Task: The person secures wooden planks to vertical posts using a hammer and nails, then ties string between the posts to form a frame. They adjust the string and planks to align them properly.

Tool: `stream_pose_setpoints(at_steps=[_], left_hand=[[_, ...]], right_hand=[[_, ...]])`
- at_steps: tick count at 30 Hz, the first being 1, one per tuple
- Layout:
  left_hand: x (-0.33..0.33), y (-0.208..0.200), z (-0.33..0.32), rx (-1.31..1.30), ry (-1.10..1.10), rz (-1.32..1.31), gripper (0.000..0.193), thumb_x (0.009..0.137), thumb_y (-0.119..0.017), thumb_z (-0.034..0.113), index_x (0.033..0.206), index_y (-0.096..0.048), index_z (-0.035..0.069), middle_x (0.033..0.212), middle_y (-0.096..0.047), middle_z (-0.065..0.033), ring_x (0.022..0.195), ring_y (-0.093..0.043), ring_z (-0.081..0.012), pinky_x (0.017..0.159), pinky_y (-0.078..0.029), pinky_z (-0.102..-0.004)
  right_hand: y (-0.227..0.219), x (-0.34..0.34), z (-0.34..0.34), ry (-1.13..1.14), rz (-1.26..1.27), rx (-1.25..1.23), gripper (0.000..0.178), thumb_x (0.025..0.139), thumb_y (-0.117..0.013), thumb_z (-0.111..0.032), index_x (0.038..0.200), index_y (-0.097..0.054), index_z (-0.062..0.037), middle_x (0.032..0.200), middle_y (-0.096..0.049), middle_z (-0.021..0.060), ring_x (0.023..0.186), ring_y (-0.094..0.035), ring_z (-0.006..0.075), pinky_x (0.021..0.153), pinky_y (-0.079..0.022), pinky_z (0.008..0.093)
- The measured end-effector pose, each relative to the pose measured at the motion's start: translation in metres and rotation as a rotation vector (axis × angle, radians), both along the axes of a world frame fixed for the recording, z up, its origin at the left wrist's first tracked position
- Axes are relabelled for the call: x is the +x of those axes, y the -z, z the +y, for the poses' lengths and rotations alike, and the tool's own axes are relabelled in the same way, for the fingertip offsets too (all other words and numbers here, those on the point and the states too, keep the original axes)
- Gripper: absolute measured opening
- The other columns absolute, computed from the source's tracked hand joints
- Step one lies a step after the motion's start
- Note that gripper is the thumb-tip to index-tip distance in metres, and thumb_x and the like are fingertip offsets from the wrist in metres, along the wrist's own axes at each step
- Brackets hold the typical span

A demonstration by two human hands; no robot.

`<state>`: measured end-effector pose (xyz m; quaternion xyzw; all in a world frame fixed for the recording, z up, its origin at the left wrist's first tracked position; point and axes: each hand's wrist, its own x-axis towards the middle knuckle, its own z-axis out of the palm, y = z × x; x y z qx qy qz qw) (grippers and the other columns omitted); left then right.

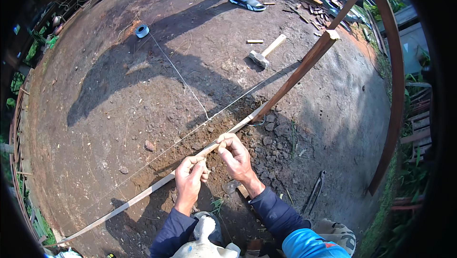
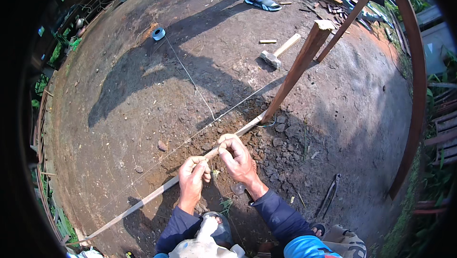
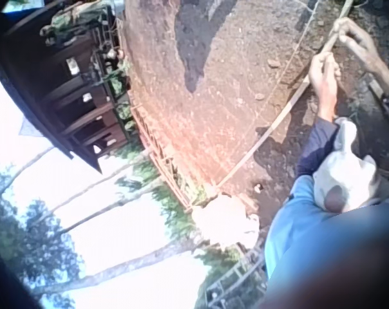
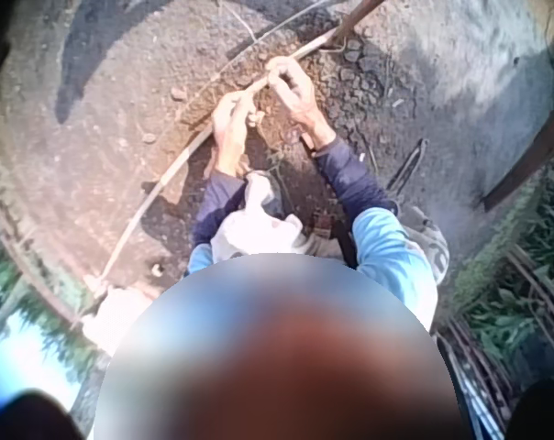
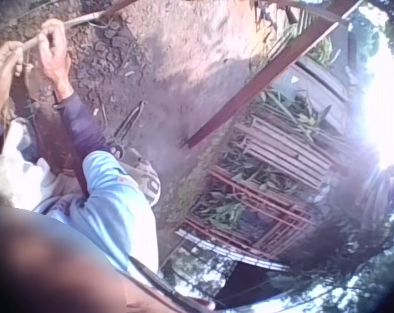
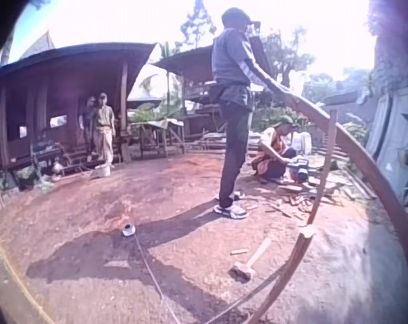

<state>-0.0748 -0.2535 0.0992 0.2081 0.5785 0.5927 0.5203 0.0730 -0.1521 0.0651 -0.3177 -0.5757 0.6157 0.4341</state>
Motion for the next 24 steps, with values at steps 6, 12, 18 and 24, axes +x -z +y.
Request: stream_pose_setpoints(at_steps=[6,12,18,24], left_hand=[[0.000,0.001,0.009,0.040,0.003,0.093,0.013,0.104,-0.062,0.013,0.108,-0.066,0.001,0.080,-0.066,-0.0027,0.064,-0.061,-0.0087,0.057,-0.049,-0.0234],[-0.004,0.029,-0.007,-0.072,-0.042,0.089,0.012,0.104,-0.063,0.013,0.107,-0.066,0.002,0.079,-0.066,-0.0025,0.062,-0.061,-0.0081,0.054,-0.049,-0.0229],[0.000,0.044,-0.004,-0.095,-0.022,0.060,0.011,0.103,-0.065,0.012,0.106,-0.068,0.002,0.080,-0.067,-0.0024,0.063,-0.060,-0.0061,0.056,-0.048,-0.0213],[-0.008,0.052,-0.003,-0.113,-0.044,0.013,0.012,0.103,-0.066,0.013,0.106,-0.069,0.001,0.080,-0.066,-0.0018,0.063,-0.059,-0.0064,0.057,-0.049,-0.0220]], right_hand=[[0.022,-0.018,0.031,0.162,-0.031,-0.206,0.011,0.103,-0.065,-0.013,0.104,-0.065,-0.0021,0.088,-0.060,-0.0024,0.074,-0.051,0.0049,0.065,-0.044,0.0236],[0.055,0.002,0.038,0.281,-0.450,-0.176,0.020,0.100,-0.068,-0.018,0.105,-0.070,0.0012,0.082,-0.067,0.0028,0.074,-0.061,0.0127,0.068,-0.050,0.0314],[0.080,-0.029,0.088,0.255,-0.742,0.416,0.019,0.097,-0.063,-0.021,0.103,-0.073,-0.0055,0.093,-0.071,0.0162,0.090,-0.072,0.0363,0.081,-0.057,0.0467],[0.098,-0.048,0.133,-0.050,-0.980,0.760,0.018,0.090,-0.058,-0.010,0.103,-0.071,-0.0090,0.109,-0.065,0.0150,0.103,-0.067,0.0352,0.086,-0.057,0.0465]])
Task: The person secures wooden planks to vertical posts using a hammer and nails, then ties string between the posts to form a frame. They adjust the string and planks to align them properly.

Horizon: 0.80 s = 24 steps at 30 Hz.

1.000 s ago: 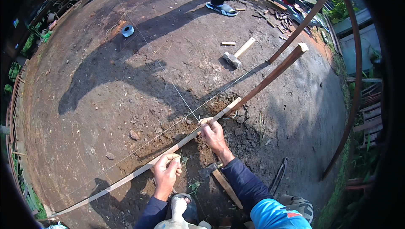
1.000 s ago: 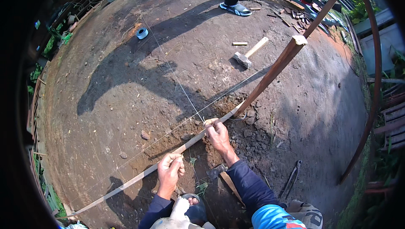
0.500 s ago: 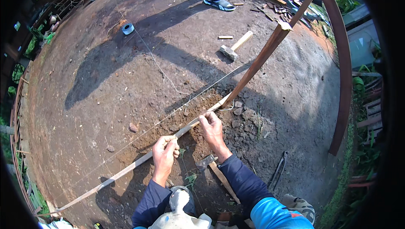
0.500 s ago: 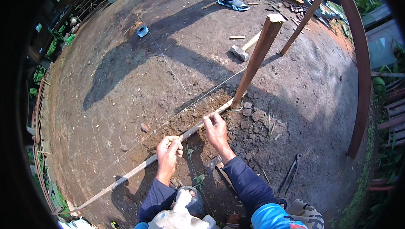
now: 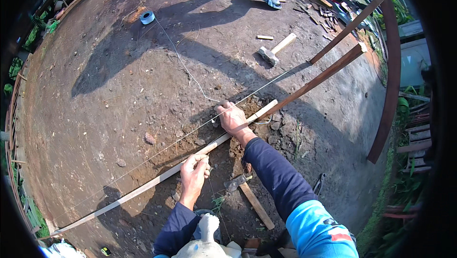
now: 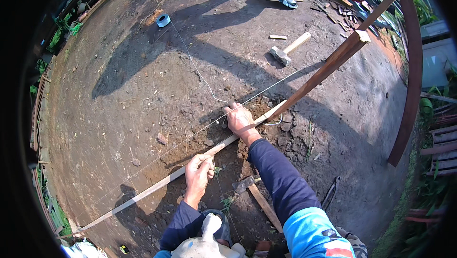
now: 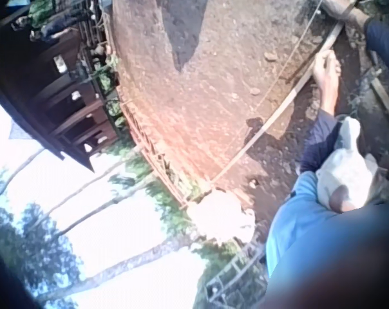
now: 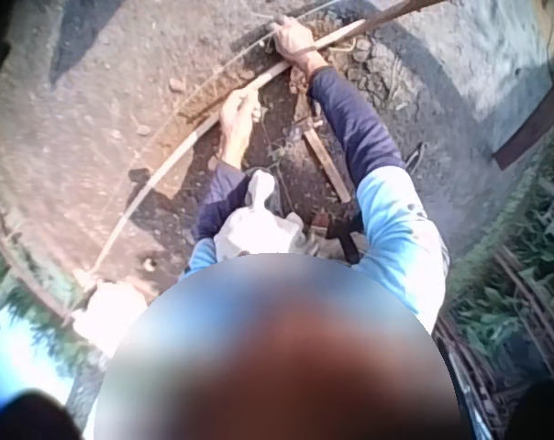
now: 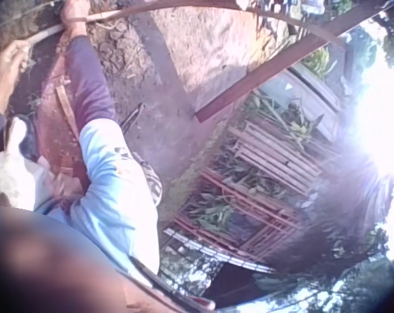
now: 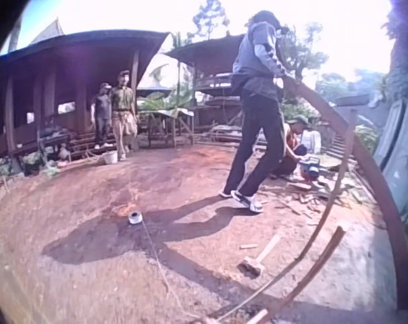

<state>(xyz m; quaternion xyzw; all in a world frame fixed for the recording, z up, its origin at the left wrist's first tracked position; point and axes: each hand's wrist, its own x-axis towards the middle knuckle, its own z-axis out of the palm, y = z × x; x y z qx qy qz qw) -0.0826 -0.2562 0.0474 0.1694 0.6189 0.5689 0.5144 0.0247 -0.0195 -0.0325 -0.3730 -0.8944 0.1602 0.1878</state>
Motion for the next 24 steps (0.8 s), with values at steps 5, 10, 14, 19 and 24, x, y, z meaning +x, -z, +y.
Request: stream_pose_setpoints(at_steps=[5,10,14,19,24], left_hand=[[-0.011,0.014,0.011,-0.013,-0.031,-0.076,0.013,0.103,-0.065,0.013,0.106,-0.068,0.000,0.081,-0.066,-0.0021,0.063,-0.059,-0.0063,0.056,-0.049,-0.0218],[-0.018,0.026,0.019,0.009,-0.058,-0.105,0.013,0.103,-0.066,0.012,0.107,-0.068,0.000,0.082,-0.066,-0.0029,0.062,-0.060,-0.0066,0.055,-0.048,-0.0217],[-0.026,0.038,0.028,0.045,-0.104,-0.182,0.012,0.102,-0.067,0.011,0.107,-0.068,0.001,0.081,-0.067,-0.0035,0.061,-0.061,-0.0077,0.054,-0.048,-0.0220],[-0.041,0.054,0.042,0.070,-0.169,-0.196,0.016,0.102,-0.068,0.016,0.109,-0.067,0.001,0.081,-0.067,-0.0043,0.062,-0.062,-0.0089,0.053,-0.050,-0.0235],[-0.051,0.057,0.044,0.062,-0.205,-0.248,0.019,0.103,-0.067,0.017,0.111,-0.065,0.000,0.082,-0.066,-0.0041,0.061,-0.061,-0.0093,0.053,-0.050,-0.0242]], right_hand=[[0.005,-0.003,0.013,-0.058,-0.154,0.010,0.015,0.087,-0.060,-0.011,0.096,-0.071,-0.0075,0.106,-0.065,0.0142,0.102,-0.067,0.0342,0.084,-0.058,0.0450],[0.006,-0.001,0.010,-0.090,-0.097,-0.026,0.013,0.091,-0.060,-0.012,0.099,-0.066,-0.0050,0.105,-0.065,0.0148,0.099,-0.067,0.0364,0.082,-0.057,0.0476],[-0.005,-0.001,-0.007,-0.239,0.273,-0.214,0.022,0.085,-0.068,-0.018,0.100,-0.062,-0.0028,0.107,-0.066,0.0180,0.099,-0.067,0.0401,0.084,-0.055,0.0498],[-0.023,-0.010,-0.038,-0.164,0.095,-0.665,0.025,0.088,-0.065,-0.024,0.101,-0.067,-0.0031,0.089,-0.069,0.0226,0.087,-0.068,0.0439,0.078,-0.053,0.0501],[-0.029,-0.023,-0.067,-0.003,0.223,-0.697,0.025,0.093,-0.065,-0.026,0.101,-0.069,-0.0018,0.087,-0.072,0.0172,0.083,-0.072,0.0320,0.077,-0.055,0.0439]])
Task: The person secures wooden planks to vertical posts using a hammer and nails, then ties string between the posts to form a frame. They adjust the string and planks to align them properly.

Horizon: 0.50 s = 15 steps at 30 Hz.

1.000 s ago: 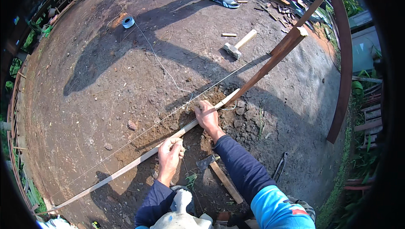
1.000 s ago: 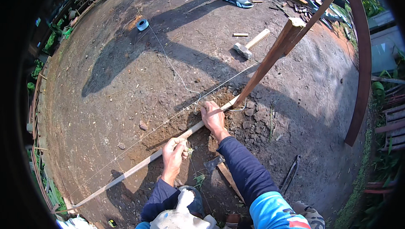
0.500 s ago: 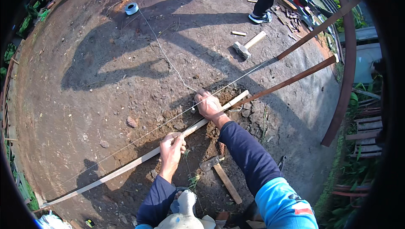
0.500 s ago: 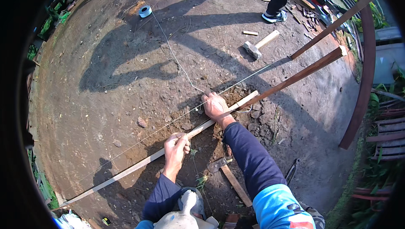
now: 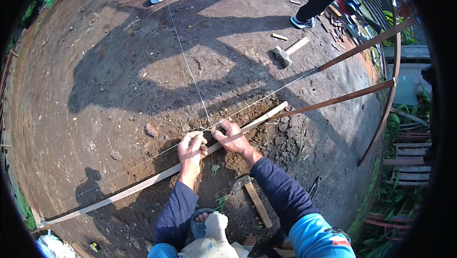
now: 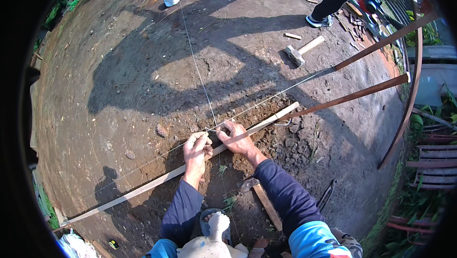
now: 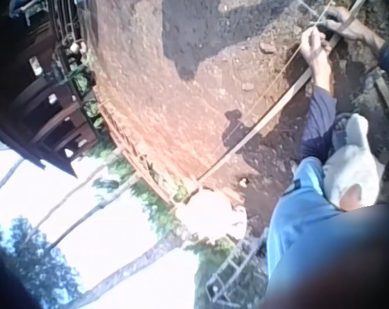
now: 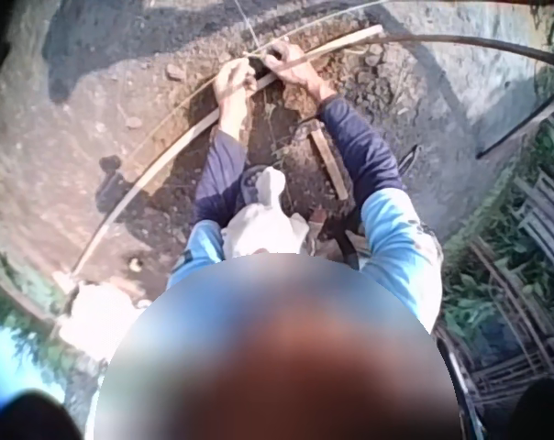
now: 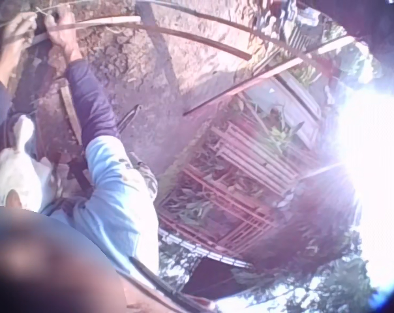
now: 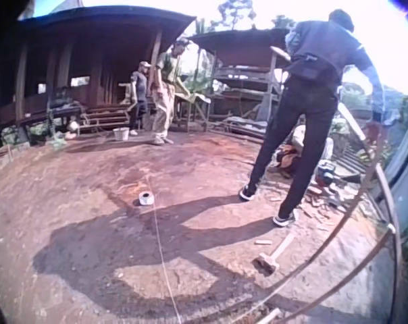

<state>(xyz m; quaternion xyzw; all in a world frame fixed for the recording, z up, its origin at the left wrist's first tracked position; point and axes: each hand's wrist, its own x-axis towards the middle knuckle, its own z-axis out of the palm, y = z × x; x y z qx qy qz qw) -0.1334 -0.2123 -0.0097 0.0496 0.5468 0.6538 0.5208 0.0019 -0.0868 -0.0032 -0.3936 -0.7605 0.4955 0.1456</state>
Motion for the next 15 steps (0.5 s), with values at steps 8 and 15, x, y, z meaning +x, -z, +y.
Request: stream_pose_setpoints(at_steps=[8,15], left_hand=[[-0.002,0.000,-0.013,0.020,-0.070,-0.106,0.020,0.102,-0.068,0.017,0.112,-0.065,0.000,0.082,-0.065,-0.0040,0.058,-0.057,-0.0081,0.048,-0.043,-0.0227],[-0.001,-0.003,-0.022,0.002,-0.066,-0.060,0.015,0.099,-0.066,0.012,0.111,-0.065,0.001,0.081,-0.066,-0.0038,0.057,-0.059,-0.0090,0.045,-0.044,-0.0228]], right_hand=[[-0.015,0.002,-0.026,0.047,-0.010,-0.049,0.022,0.094,-0.069,-0.022,0.096,-0.066,-0.0003,0.081,-0.069,0.0117,0.074,-0.067,0.0244,0.069,-0.053,0.0389],[-0.011,0.004,-0.044,-0.029,0.252,0.147,0.019,0.091,-0.069,-0.020,0.093,-0.067,-0.0011,0.098,-0.066,0.0134,0.080,-0.064,0.0221,0.074,-0.051,0.0370]])
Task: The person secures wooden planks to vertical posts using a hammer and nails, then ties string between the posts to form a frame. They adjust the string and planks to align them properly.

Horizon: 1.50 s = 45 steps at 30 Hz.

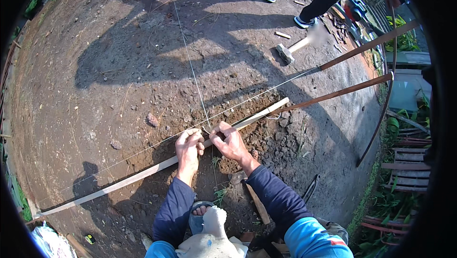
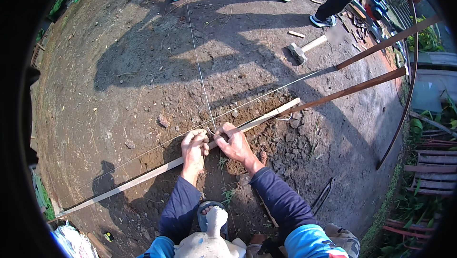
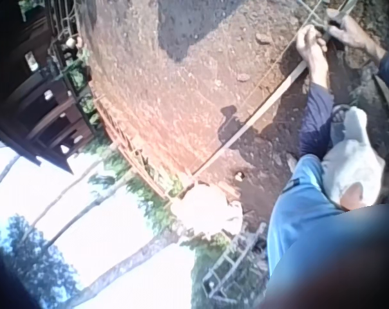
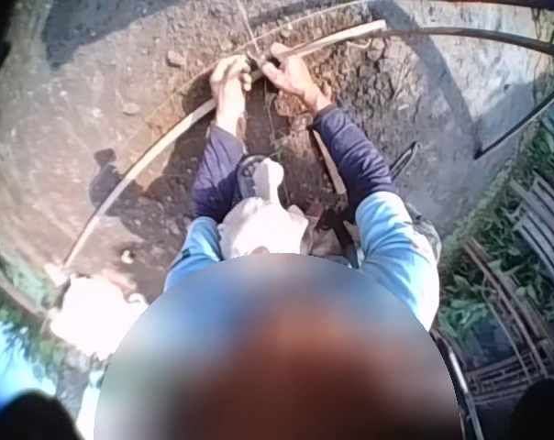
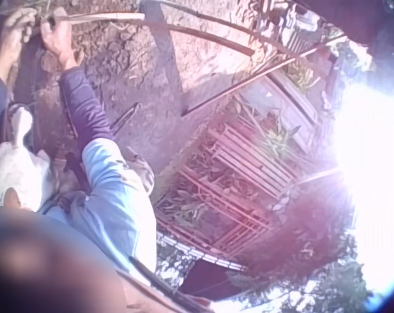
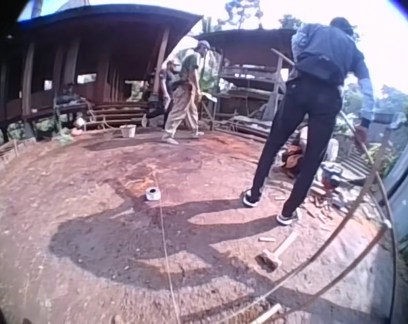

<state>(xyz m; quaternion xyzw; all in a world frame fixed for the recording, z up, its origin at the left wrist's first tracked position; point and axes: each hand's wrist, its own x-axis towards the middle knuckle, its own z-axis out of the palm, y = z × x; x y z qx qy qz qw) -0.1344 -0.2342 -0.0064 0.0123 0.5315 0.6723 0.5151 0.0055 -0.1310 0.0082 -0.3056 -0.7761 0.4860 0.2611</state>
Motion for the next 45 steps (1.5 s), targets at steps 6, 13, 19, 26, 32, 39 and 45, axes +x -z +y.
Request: stream_pose_setpoints(at_steps=[6,13,19,26,32,39,45], left_hand=[[0.011,0.013,-0.015,-0.008,0.026,0.074,0.010,0.098,-0.064,0.009,0.104,-0.066,0.002,0.078,-0.066,-0.0043,0.056,-0.058,-0.0090,0.046,-0.043,-0.0233],[0.017,0.009,-0.016,-0.087,0.025,0.100,0.004,0.098,-0.062,0.005,0.095,-0.064,0.004,0.073,-0.064,-0.0031,0.054,-0.058,-0.0116,0.045,-0.043,-0.0264],[0.020,0.016,-0.023,-0.006,0.016,0.141,0.015,0.096,-0.060,0.004,0.109,-0.066,-0.001,0.088,-0.072,-0.0061,0.063,-0.062,-0.0108,0.052,-0.049,-0.0242],[0.019,0.004,-0.023,0.005,-0.002,0.160,0.015,0.097,-0.066,0.006,0.110,-0.064,-0.001,0.083,-0.068,-0.0068,0.058,-0.059,-0.0104,0.046,-0.047,-0.0237],[0.023,-0.004,-0.018,0.004,0.020,0.189,0.013,0.098,-0.068,0.008,0.110,-0.065,0.003,0.078,-0.064,-0.0018,0.055,-0.055,-0.0066,0.044,-0.042,-0.0225],[0.029,-0.002,-0.017,-0.052,0.046,0.223,0.020,0.092,-0.075,0.007,0.110,-0.068,0.001,0.082,-0.065,0.0007,0.062,-0.053,-0.0046,0.053,-0.040,-0.0208],[0.028,-0.002,-0.016,-0.002,0.127,0.265,0.019,0.095,-0.070,0.012,0.111,-0.068,0.003,0.081,-0.065,0.0018,0.062,-0.055,-0.0050,0.052,-0.041,-0.0219]], right_hand=[[-0.004,0.011,-0.011,-0.052,0.007,-0.265,0.015,0.087,-0.068,-0.016,0.088,-0.066,-0.0017,0.124,-0.063,0.0140,0.099,-0.065,0.0217,0.088,-0.052,0.0396],[-0.022,-0.016,-0.013,-0.095,-0.105,-0.257,0.016,0.093,-0.066,-0.018,0.094,-0.064,-0.0018,0.090,-0.071,0.0127,0.080,-0.067,0.0190,0.072,-0.054,0.0359],[-0.012,-0.023,-0.016,0.057,-0.083,-0.331,0.022,0.097,-0.068,-0.021,0.098,-0.069,0.0007,0.087,-0.072,0.0136,0.077,-0.067,0.0194,0.071,-0.055,0.0380],[-0.001,-0.007,-0.016,0.011,-0.121,-0.172,0.030,0.097,-0.068,-0.027,0.104,-0.070,0.0016,0.092,-0.072,0.0192,0.083,-0.071,0.0315,0.076,-0.055,0.0427],[-0.004,0.003,-0.017,0.018,-0.070,-0.406,0.031,0.098,-0.065,-0.025,0.113,-0.071,0.0017,0.094,-0.076,0.0156,0.089,-0.072,0.0223,0.083,-0.055,0.0392],[-0.010,0.005,-0.021,0.136,-0.112,-0.506,0.031,0.093,-0.065,-0.024,0.107,-0.074,0.0017,0.085,-0.072,0.0060,0.075,-0.065,0.0131,0.069,-0.053,0.0324],[-0.007,0.004,-0.018,0.188,-0.079,-0.438,0.030,0.090,-0.064,-0.024,0.100,-0.073,0.0025,0.084,-0.071,0.0074,0.077,-0.065,0.0147,0.070,-0.053,0.0343]])
